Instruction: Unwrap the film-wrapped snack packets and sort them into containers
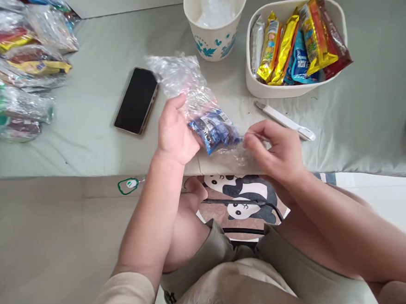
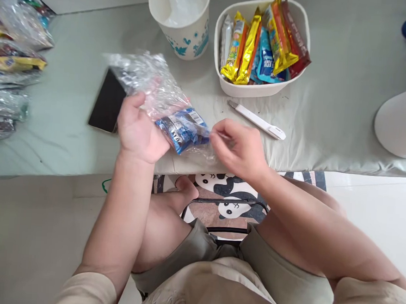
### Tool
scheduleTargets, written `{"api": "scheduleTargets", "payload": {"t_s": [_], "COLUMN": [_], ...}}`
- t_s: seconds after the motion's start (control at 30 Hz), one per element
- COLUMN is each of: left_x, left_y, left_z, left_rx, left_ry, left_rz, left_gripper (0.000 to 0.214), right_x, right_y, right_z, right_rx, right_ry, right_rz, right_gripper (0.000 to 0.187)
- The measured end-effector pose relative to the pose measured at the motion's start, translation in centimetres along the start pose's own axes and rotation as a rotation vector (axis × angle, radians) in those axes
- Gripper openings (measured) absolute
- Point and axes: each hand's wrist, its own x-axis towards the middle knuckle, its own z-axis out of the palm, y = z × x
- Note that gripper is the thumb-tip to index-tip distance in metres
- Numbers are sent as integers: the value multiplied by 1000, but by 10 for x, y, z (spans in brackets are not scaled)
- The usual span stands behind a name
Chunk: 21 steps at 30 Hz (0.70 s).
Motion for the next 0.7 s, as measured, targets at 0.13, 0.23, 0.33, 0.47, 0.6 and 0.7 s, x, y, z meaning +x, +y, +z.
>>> {"api": "scheduleTargets", "payload": {"t_s": [0.13, 0.23, 0.33, 0.47, 0.6, 0.7], "left_x": [-7, -8, -9, -9, -8, -7], "left_y": [-2, 0, 8, 15, 6, -4], "left_z": [-9, -17, -24, -30, -26, -17], "left_rx": [147, 201, 181, 161, 239, 335], "left_ry": [-88, -52, -49, -103, -104, -147], "left_rz": [-33, -52, -50, -79, -147, -171], "left_gripper": [103, 123, 131, 128, 125, 121], "right_x": [1, 2, 1, -3, -9, -13], "right_y": [-1, 12, 24, 14, -15, -31], "right_z": [3, 3, -7, -29, -37, -23], "right_rx": [437, 546, 432, -89, -390, -277], "right_ry": [67, 150, 143, 233, 355, 24], "right_rz": [273, 355, 337, 146, -507, -737], "right_gripper": [35, 36, 32, 17, 32, 24]}}
